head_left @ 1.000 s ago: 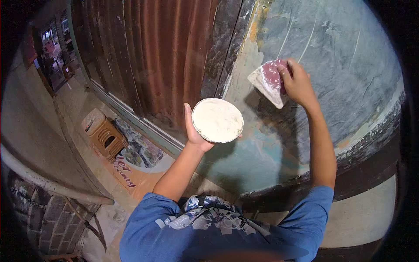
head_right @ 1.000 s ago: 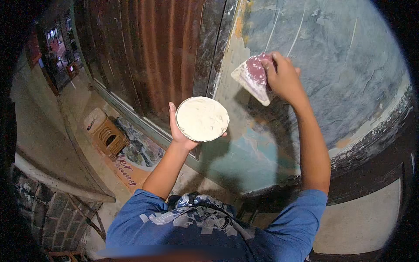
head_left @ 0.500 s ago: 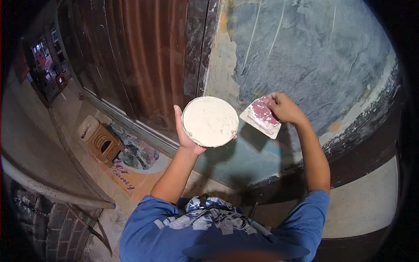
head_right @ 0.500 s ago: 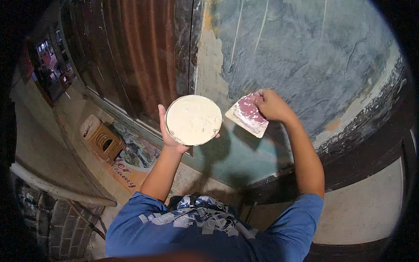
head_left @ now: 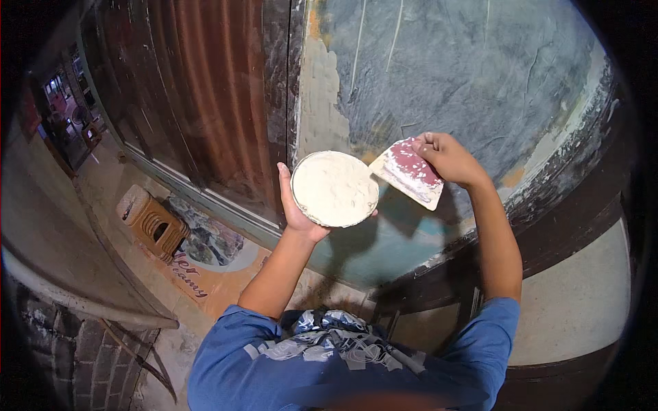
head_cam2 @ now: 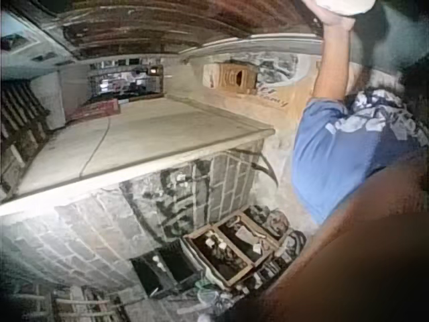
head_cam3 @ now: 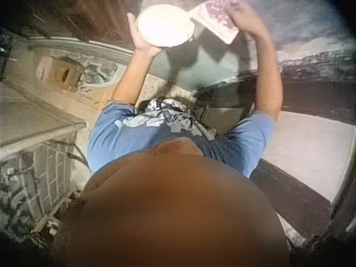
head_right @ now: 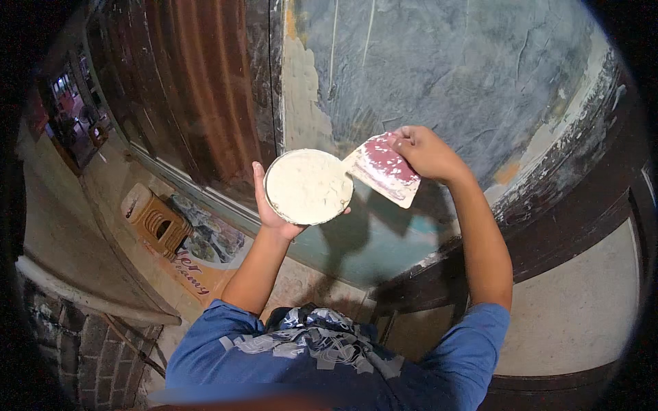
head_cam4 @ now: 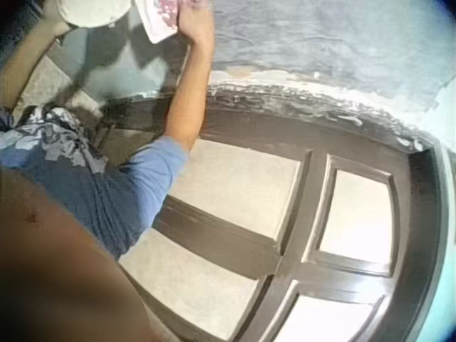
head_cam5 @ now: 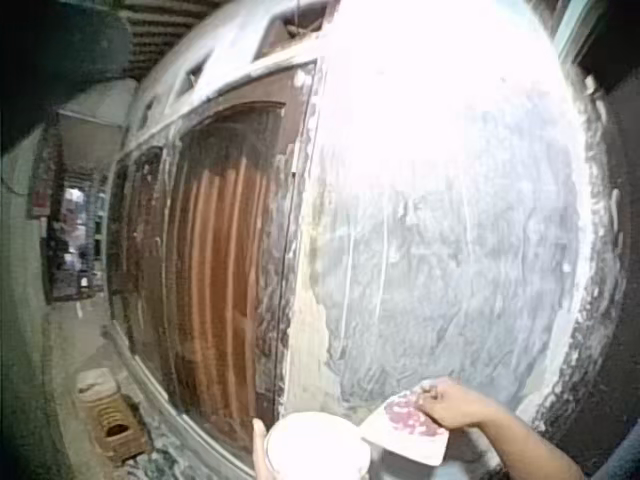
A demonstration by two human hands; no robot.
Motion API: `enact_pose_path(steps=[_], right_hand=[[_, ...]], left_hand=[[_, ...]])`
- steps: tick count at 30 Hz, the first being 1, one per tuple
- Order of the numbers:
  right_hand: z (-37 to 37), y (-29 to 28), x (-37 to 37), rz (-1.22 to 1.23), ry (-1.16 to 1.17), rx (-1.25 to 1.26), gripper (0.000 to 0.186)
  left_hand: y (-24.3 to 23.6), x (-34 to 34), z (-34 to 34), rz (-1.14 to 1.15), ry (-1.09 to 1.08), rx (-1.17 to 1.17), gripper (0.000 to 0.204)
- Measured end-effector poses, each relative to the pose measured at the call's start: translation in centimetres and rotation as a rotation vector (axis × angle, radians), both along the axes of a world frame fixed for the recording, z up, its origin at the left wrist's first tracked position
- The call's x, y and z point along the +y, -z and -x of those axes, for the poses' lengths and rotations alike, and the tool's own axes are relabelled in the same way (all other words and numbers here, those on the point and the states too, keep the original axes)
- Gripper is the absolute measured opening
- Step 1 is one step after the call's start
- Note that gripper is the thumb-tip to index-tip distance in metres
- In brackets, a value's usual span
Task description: The person applies putty to a wall using a putty knife, smoothing the surface.
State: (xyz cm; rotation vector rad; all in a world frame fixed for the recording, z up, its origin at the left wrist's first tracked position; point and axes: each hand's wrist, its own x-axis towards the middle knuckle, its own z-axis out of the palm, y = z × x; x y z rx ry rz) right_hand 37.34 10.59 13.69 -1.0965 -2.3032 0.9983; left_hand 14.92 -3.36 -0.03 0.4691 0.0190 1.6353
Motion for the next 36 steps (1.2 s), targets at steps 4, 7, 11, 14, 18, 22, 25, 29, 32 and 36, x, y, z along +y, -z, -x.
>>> enact_pose_path(steps=[4,7,11,14,18,22,25,29,32,36], right_hand=[[0.6,0.0,-0.8,-0.296,-0.162,-0.252,0.027],[0.5,-0.6,-0.7,-0.221,-0.114,-0.278,0.027],[0.2,-0.5,-1.1,-0.155,-0.118,-0.244,0.028],[-0.8,0.5,-0.2,-0.329,-0.178,-0.273,0.031],[-0.8,-0.8,-0.7,-0.119,-0.06,-0.188,0.024],[-2.1,3.0,2.1,0.41,-0.142,0.325,0.021],[-2.5,5.8,2.8,0.631,-0.22,0.507,0.021],[-0.5,9.5,2.7,1.119,-0.461,0.903,0.017],[1.0,9.9,2.8,1.214,-0.649,0.997,0.018],[0.7,5.6,2.7,0.792,-0.344,0.856,0.021]], left_hand=[[-1.1,0.0,-1.4,-0.035,0.075,0.007,0.105],[-1.1,-0.1,-1.9,-0.042,0.08,0.004,0.106],[-0.7,0.1,-2.2,-0.039,0.062,0.019,0.106],[-0.3,0.2,-2.3,-0.048,0.094,-0.01,0.106],[0.4,-0.1,-2.0,-0.086,0.097,-0.014,0.103],[0.2,0.4,-2.5,-0.06,0.076,-0.021,0.104],[0.7,1.1,-2.8,-0.007,0.011,-0.011,0.099],[0.6,1.0,-2.8,-0.013,0.056,-0.033,0.099],[0.8,0.9,-2.1,0.013,-0.008,-0.052,0.098],[0.8,0.0,-0.7,-0.047,0.024,-0.097,0.097]])
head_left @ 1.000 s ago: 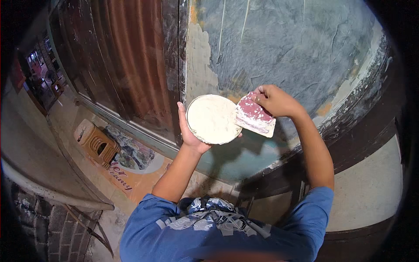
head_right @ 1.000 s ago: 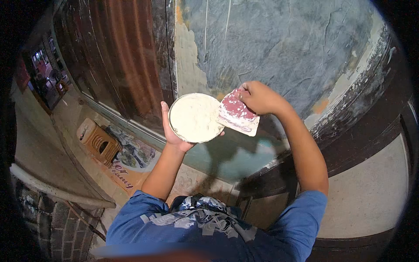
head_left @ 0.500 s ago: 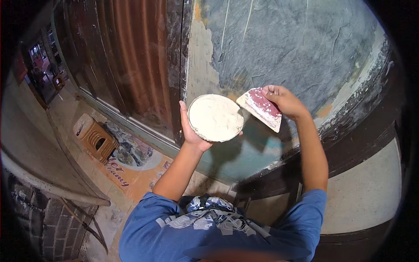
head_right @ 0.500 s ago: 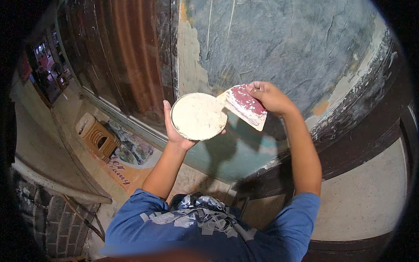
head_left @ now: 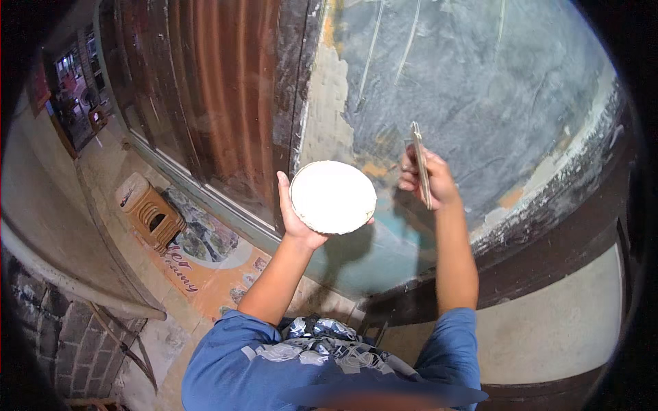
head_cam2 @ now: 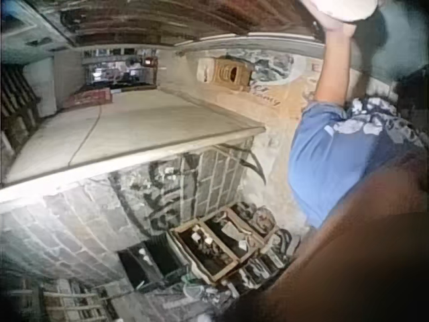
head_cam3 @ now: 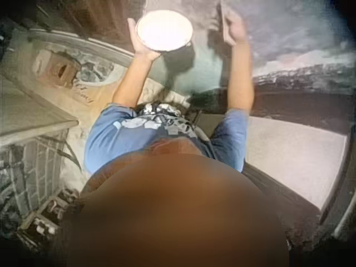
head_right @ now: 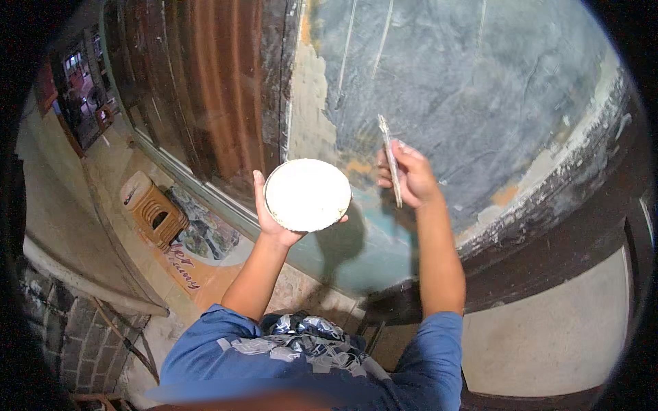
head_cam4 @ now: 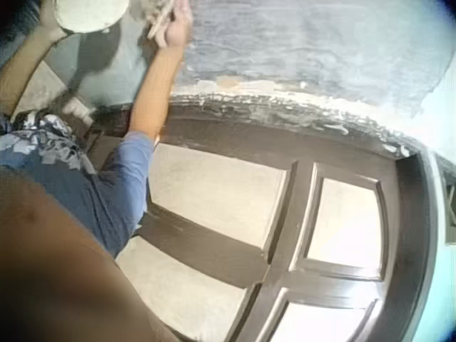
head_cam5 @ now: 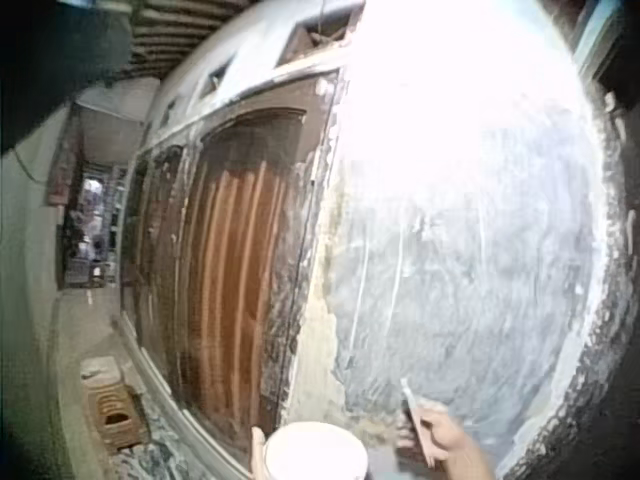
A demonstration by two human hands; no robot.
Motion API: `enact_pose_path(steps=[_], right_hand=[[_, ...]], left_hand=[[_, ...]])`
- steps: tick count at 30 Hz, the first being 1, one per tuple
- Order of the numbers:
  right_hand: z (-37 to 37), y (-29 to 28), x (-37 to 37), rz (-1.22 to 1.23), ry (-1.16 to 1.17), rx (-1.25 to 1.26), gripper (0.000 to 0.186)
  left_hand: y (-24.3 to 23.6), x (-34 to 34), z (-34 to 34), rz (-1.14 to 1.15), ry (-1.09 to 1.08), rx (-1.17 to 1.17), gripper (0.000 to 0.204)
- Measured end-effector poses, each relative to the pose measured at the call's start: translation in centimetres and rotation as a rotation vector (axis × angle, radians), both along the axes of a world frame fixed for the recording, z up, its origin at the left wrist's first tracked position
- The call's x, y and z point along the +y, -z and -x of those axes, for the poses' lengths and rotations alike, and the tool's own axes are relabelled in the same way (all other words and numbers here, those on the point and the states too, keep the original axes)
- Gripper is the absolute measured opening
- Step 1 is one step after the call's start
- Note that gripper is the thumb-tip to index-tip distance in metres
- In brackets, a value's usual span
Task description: The person applies putty to a wall using a putty knife, smoothing the surface.
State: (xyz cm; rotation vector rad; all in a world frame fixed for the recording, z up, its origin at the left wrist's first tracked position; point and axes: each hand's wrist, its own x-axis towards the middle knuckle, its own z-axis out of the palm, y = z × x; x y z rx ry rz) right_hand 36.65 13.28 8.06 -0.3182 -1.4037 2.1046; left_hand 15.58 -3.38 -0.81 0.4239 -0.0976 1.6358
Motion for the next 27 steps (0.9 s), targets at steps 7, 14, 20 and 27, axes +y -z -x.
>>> enact_pose_path(steps=[7,14,20,27], right_hand=[[3.8,-9.9,0.8,-1.305,0.728,-0.447,0.019],[9.1,-8.2,0.6,-1.936,0.799,-0.697,0.017],[12.0,-6.8,0.8,-1.937,0.791,-0.874,0.013],[12.9,-7.5,0.2,-1.902,0.877,-0.827,0.015]], left_hand=[[1.3,-1.3,4.5,0.013,-0.197,0.005,0.096],[1.2,-1.7,9.2,0.108,-0.39,-0.051,0.092],[1.5,-2.4,11.3,0.086,-0.363,-0.065,0.089],[2.2,-3.5,13.1,0.056,-0.359,-0.071,0.087]])
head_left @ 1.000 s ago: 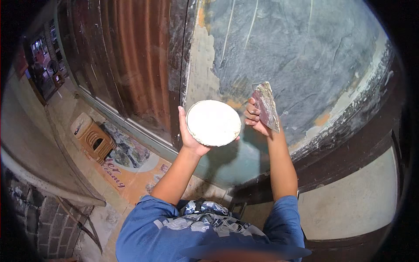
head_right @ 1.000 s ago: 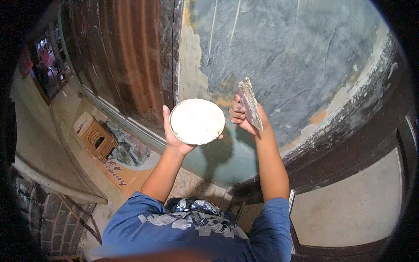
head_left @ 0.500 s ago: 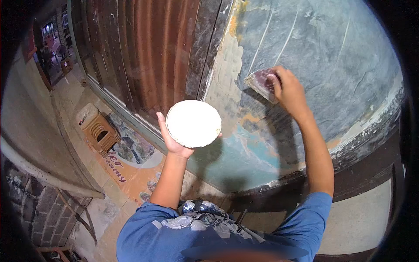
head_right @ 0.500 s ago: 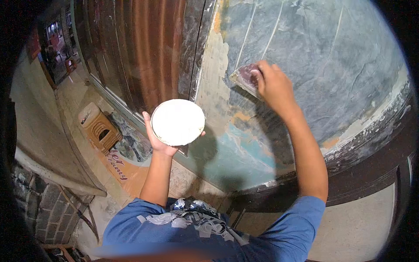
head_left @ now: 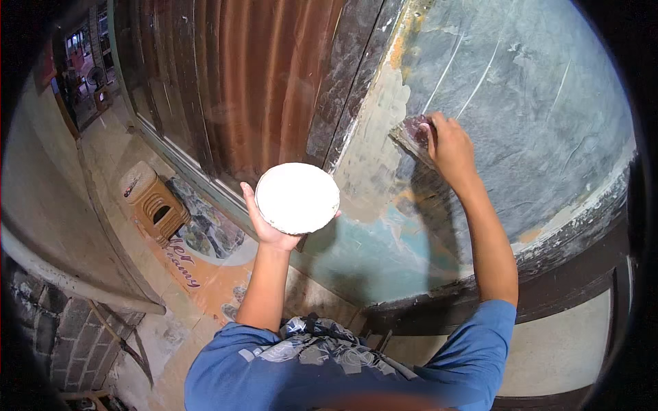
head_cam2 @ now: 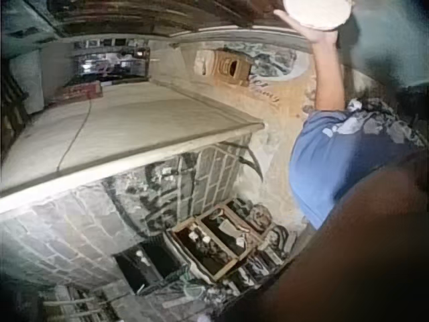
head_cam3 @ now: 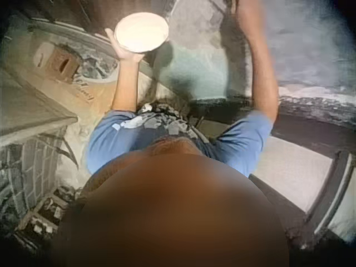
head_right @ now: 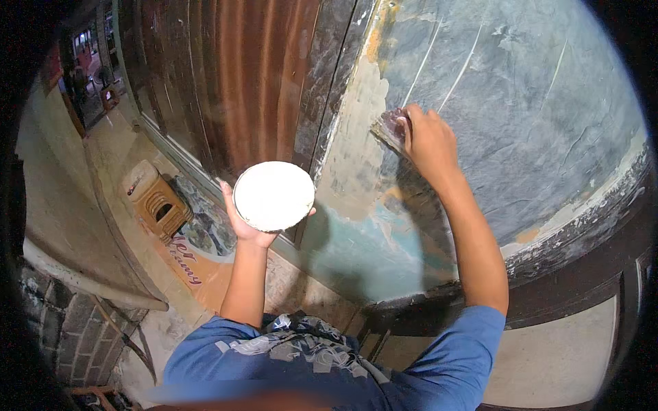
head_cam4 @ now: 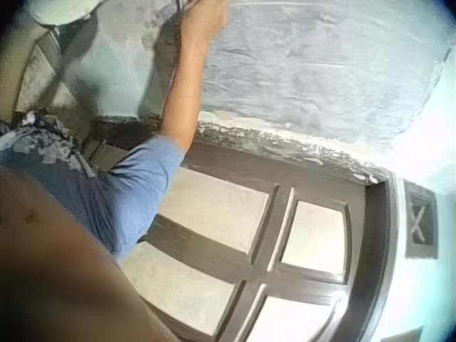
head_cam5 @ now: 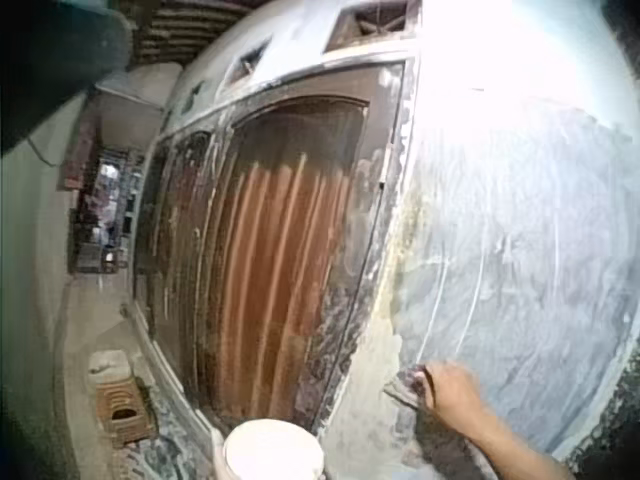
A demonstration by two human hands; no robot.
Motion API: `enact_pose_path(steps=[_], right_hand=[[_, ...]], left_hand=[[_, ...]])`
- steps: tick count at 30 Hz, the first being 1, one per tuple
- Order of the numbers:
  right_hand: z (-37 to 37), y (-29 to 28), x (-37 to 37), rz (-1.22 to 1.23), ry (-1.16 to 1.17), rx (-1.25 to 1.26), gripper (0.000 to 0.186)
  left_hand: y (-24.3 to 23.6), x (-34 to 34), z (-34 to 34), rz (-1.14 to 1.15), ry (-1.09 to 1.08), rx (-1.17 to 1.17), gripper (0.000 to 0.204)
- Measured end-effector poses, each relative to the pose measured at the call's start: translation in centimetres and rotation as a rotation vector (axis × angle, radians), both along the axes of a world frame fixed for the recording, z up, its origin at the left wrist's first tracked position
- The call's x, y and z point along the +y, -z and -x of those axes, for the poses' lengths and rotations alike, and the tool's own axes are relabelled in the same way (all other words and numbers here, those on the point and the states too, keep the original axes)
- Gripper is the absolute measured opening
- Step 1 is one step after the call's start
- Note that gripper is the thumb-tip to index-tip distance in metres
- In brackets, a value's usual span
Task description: The person applies putty to a wall using a putty knife, smoothing the surface.
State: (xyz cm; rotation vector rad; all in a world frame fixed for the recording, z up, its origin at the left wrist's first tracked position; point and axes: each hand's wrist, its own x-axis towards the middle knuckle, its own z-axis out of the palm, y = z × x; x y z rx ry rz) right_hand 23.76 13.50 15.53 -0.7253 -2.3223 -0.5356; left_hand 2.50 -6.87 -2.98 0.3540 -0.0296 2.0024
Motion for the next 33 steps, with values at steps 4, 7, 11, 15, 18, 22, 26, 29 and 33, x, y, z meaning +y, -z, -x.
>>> enact_pose_path(steps=[4,7,11,15,18,22,26,29,33], right_hand=[[0.1,0.9,0.1,-0.025,0.055,-0.051,0.015],[-0.1,0.5,0.2,-0.076,0.044,-0.014,0.014],[-0.8,1.1,0.8,-0.033,-0.008,0.053,0.014],[-0.6,1.6,-0.3,-0.088,0.092,-0.111,0.016],[-0.8,0.3,0.2,-0.077,0.048,0.067,0.014],[-1.3,0.8,-0.3,-0.018,0.027,-0.016,0.014],[-1.0,1.3,-0.7,-0.069,0.127,-0.151,0.017],[-0.9,-0.6,-0.1,-0.107,0.092,0.02,0.018],[-1.3,-0.5,-0.3,-0.039,0.033,0.019,0.016]], left_hand=[[0.2,-0.2,0.6,0.036,0.011,-0.042,0.088],[0.6,-0.2,0.9,-0.03,0.052,-0.053,0.088],[0.3,-0.2,1.1,0.015,0.054,-0.044,0.088],[0.6,0.0,1.2,-0.04,0.07,-0.01,0.089],[1.1,0.3,1.5,0.022,0.036,-0.013,0.09],[0.9,0.1,1.3,0.034,0.024,0.004,0.092],[0.4,-0.2,1.1,0.0,0.062,-0.017,0.093],[0.5,-0.5,1.3,0.018,0.034,-0.008,0.092],[0.4,-0.8,1.3,0.008,0.024,0.015,0.092]])
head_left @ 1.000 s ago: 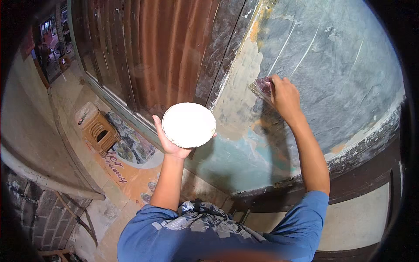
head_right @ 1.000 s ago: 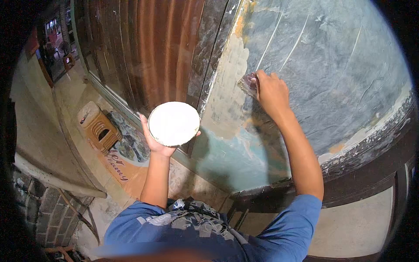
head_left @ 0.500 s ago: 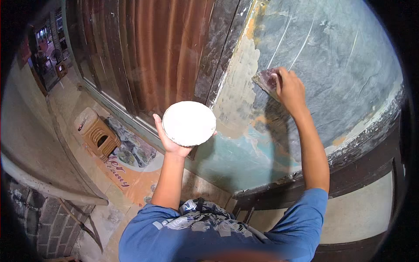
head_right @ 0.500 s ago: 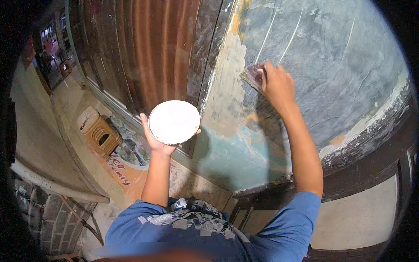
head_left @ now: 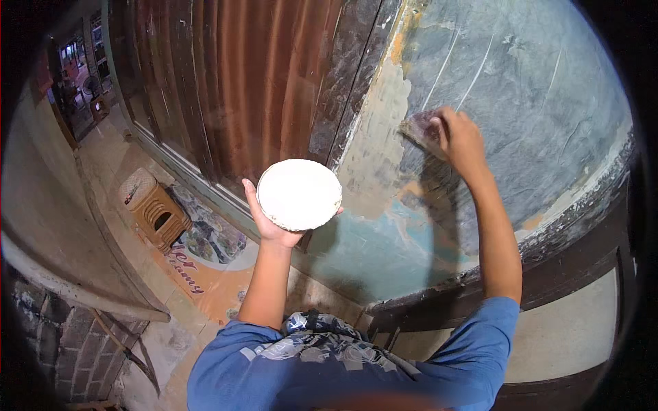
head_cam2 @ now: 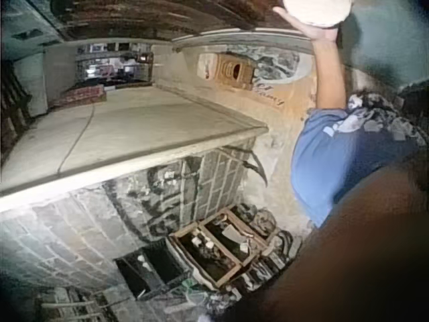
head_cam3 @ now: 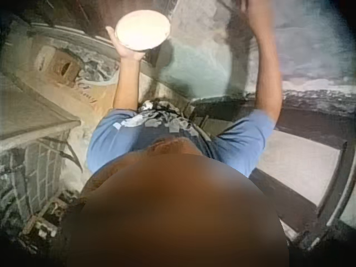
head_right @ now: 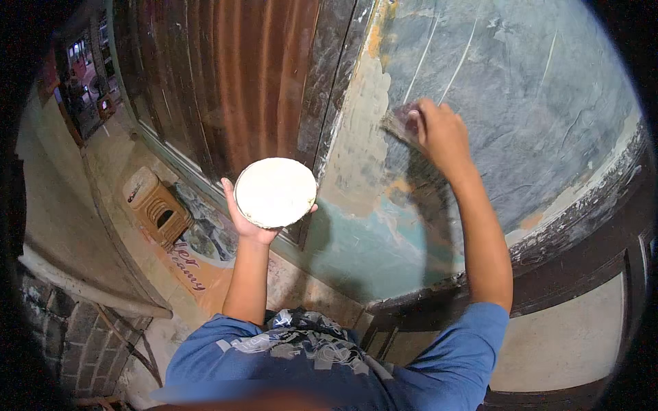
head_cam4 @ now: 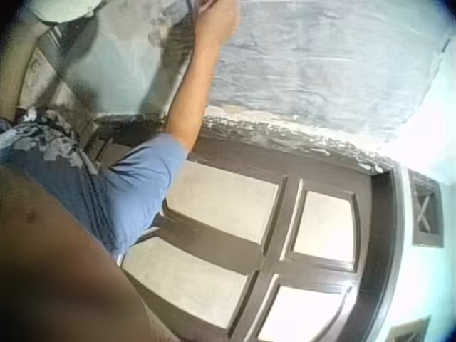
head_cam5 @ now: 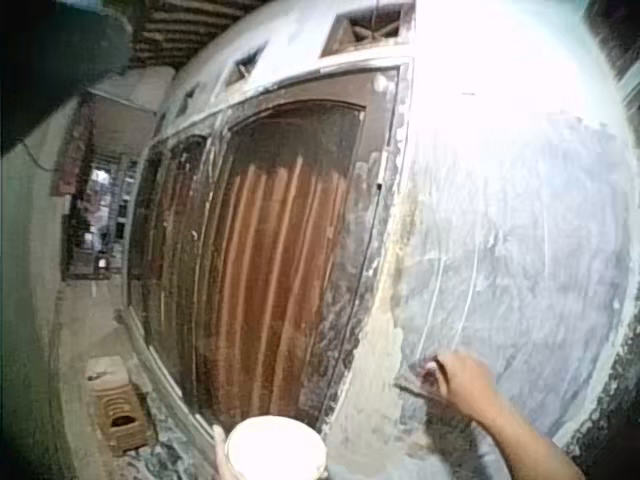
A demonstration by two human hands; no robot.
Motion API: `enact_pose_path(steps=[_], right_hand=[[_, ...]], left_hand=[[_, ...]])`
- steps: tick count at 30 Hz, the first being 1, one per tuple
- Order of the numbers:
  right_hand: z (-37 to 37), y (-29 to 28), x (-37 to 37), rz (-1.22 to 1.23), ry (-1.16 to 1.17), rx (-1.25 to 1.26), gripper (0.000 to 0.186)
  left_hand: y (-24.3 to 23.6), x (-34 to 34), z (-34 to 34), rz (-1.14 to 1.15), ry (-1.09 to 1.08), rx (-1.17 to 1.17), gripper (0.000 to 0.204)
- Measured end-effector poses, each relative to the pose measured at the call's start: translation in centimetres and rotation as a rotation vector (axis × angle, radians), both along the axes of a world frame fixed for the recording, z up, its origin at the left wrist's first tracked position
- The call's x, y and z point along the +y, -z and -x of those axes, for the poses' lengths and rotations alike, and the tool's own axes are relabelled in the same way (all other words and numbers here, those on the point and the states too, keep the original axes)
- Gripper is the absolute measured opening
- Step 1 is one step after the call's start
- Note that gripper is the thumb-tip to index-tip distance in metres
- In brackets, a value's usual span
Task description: The person applies putty to a wall using a putty knife, smoothing the surface.
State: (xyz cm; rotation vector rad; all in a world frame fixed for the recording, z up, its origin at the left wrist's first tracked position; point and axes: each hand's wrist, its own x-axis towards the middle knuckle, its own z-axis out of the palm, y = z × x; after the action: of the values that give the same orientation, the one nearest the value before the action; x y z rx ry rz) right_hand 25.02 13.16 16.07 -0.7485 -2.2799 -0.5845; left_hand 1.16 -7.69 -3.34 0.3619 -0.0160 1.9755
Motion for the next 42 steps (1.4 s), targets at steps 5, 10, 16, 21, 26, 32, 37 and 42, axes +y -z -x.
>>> enact_pose_path(steps=[5,10,16,21,26,32,37,42], right_hand=[[0.1,2.7,0.7,-0.081,0.073,-0.215,0.019],[1.1,0.3,-0.3,-0.067,0.035,-0.01,0.013],[0.6,2.8,0.3,-0.074,0.083,-0.247,0.013],[1.3,-0.1,0.5,-0.117,0.021,0.051,0.017],[1.4,1.3,0.0,-0.058,0.024,-0.019,0.011],[1.9,0.6,-0.2,-0.087,0.051,-0.039,0.012],[1.4,-0.5,-1.6,0.467,-0.133,0.177,0.018],[2.5,2.0,-5.1,1.256,-0.188,0.104,0.026]], left_hand=[[0.2,-0.3,0.2,-0.265,0.185,-0.196,0.093],[0.2,-0.7,0.2,-0.123,0.05,-0.04,0.094],[0.4,-0.9,0.4,-0.16,0.093,-0.068,0.096],[0.2,-1.1,0.1,-0.133,0.074,-0.062,0.096],[-0.1,-1.4,-0.1,-0.015,0.044,-0.04,0.091],[0.7,-1.1,-0.2,-0.041,0.03,0.0,0.093],[0.1,-1.3,-1.1,0.018,0.015,-0.001,0.094],[-0.4,-0.2,-2.0,-0.023,0.059,0.049,0.093]])
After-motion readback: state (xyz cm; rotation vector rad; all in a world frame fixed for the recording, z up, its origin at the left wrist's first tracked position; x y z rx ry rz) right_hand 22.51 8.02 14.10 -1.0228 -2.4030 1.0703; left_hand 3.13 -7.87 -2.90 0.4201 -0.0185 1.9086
